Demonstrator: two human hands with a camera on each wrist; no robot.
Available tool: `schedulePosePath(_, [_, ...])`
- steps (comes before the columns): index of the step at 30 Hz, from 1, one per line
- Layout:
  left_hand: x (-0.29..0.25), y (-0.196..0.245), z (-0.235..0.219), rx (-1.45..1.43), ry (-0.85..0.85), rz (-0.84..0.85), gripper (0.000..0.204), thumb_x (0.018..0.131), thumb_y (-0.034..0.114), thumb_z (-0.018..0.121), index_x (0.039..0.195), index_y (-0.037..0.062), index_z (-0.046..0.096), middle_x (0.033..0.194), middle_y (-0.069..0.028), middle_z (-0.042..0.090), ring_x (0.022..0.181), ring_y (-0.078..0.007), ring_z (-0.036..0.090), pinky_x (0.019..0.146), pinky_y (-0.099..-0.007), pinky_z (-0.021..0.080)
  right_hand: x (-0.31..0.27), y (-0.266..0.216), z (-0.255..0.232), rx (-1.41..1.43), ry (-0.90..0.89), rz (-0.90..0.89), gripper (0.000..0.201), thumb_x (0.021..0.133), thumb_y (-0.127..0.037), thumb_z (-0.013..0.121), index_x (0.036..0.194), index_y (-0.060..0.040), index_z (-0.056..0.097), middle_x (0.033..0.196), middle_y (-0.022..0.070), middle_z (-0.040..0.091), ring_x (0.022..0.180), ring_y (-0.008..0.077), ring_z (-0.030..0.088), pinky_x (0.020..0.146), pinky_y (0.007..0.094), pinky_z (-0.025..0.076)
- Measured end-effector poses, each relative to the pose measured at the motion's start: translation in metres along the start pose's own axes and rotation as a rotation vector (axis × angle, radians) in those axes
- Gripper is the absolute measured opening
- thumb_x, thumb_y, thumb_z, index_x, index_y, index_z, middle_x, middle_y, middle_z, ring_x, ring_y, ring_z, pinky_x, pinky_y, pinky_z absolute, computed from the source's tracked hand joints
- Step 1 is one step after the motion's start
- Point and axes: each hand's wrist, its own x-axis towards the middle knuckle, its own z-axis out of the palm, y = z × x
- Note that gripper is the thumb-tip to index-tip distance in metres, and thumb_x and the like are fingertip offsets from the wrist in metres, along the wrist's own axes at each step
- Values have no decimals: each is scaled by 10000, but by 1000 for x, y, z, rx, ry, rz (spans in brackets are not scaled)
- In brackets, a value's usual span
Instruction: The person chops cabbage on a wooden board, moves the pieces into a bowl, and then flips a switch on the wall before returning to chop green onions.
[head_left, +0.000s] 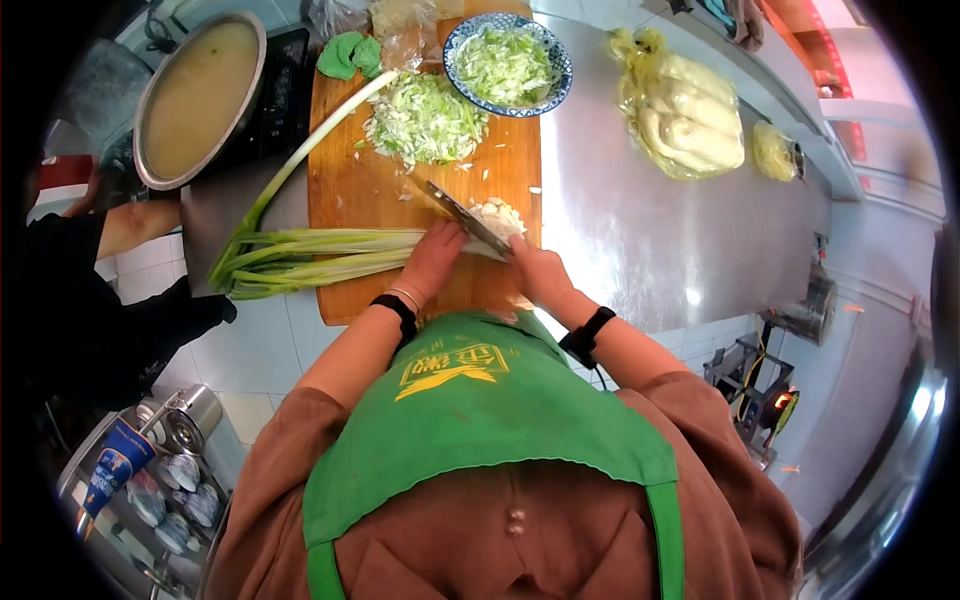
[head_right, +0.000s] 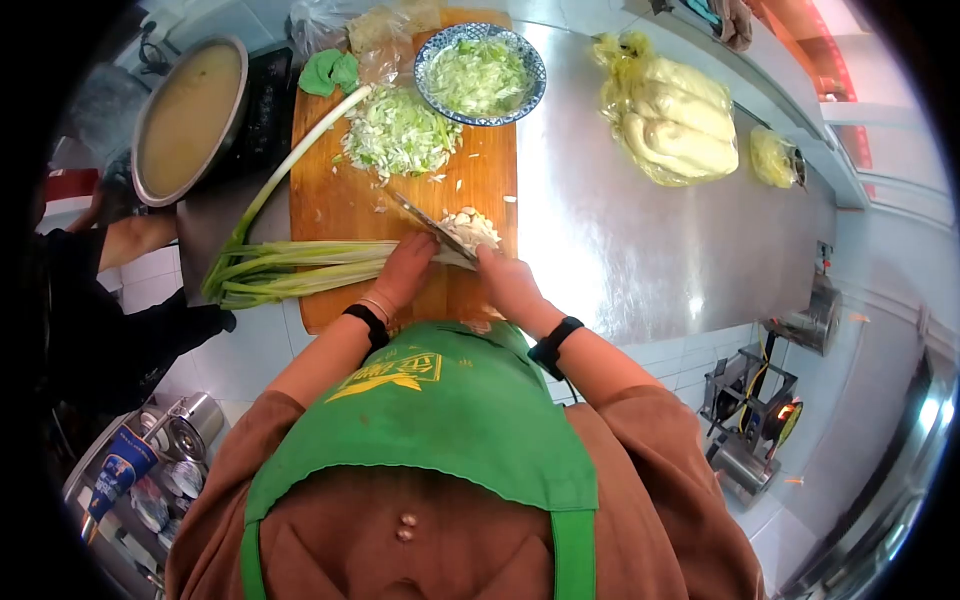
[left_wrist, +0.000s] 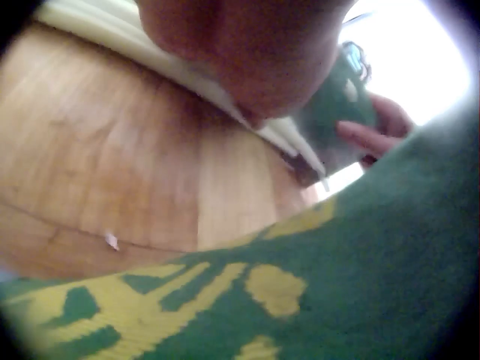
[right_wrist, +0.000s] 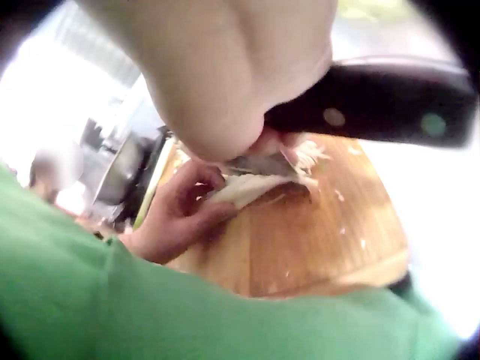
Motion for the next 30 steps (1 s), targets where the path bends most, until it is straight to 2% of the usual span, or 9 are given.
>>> schedulePosePath(4, [0, -1, 1, -23, -23, -38, 350, 756, -28, 684, 1088, 19, 584, 1167, -171, 581, 1107, -404, 546, 957, -469, 487, -10, 3, -27, 70, 46, -34, 132, 989, -124, 556, 1080, -61, 484, 744, 208, 637, 708, 425, 668, 606, 498, 530])
schedulePosePath(7, [-2, 3, 2, -52, 0, -44, 340, 756, -31, 682, 1077, 18, 579, 1165, -172, 577, 1106, -404, 542, 952, -464, 484, -34, -12, -47, 158, -7, 33, 190, 988, -148, 600, 1123, -58, 500, 847, 235, 665, 770, 454, 659, 664, 522, 536])
schedulePosePath(10, [3, 6, 0, -32, 26, -52, 334, 759, -41, 675, 1072, 18, 577, 1143, -169, 573, 1095, -402, 538, 940, -459, 487, -44, -16, -34, 120, -86, 138, 218, 987, -134, 592, 1166, -57, 492, 854, 242, 664, 790, 460, 659, 665, 523, 532])
schedulePosePath(12, [0, 9, -2, -67, 5, -78, 335, 755, -46, 674, 1067, 22, 577, 1126, -166, 568, 1081, -403, 535, 931, -460, 487, -34, -16, -11, 165, -39, 116, 216, 984, -134, 591, 1155, -61, 481, 832, 244, 661, 772, 469, 655, 655, 523, 530])
schedulePosePath(14, [-2, 10, -1, -61, -4, -80, 340, 752, -45, 678, 1069, 23, 575, 1120, -164, 565, 1076, -403, 535, 928, -461, 487, -14, -9, 12, 71, 40, 94, 174, 1002, -133, 542, 1151, -56, 494, 895, 237, 667, 750, 457, 660, 643, 520, 529])
schedulePosePath(18, [-1, 1, 7, -6, 10, -50, 346, 758, -36, 690, 1076, 26, 568, 1114, -163, 561, 1073, -402, 537, 925, -461, 487, -10, 5, -4, 152, 147, -14, 176, 1001, -143, 560, 1131, -45, 494, 880, 237, 666, 732, 452, 661, 623, 518, 528])
schedulePosePath(21, [-3, 7, 1, -55, 19, -64, 338, 768, -25, 698, 1074, 21, 561, 1113, -169, 560, 1072, -404, 540, 929, -468, 487, -26, -8, -27, 126, 129, 33, 158, 990, -144, 579, 1074, -38, 497, 857, 225, 666, 716, 443, 662, 609, 512, 528])
schedulePosePath(26, [-5, 5, 4, -4, 98, -9, 328, 772, -12, 707, 1065, 11, 562, 1115, -181, 564, 1055, -410, 550, 922, -474, 489, -43, -20, -53, 54, -52, -14, 144, 964, -79, 552, 1092, -38, 502, 830, 197, 660, 718, 429, 661, 602, 505, 521])
schedulePosePath(30, [-8, 3, 5, -11, 63, -24, 305, 777, 15, 696, 1056, 29, 576, 1103, -167, 571, 1037, -382, 549, 924, -457, 494, -37, -7, -27, 96, -37, -19, 153, 957, -74, 550, 1100, -44, 502, 767, 190, 643, 685, 429, 653, 582, 509, 513])
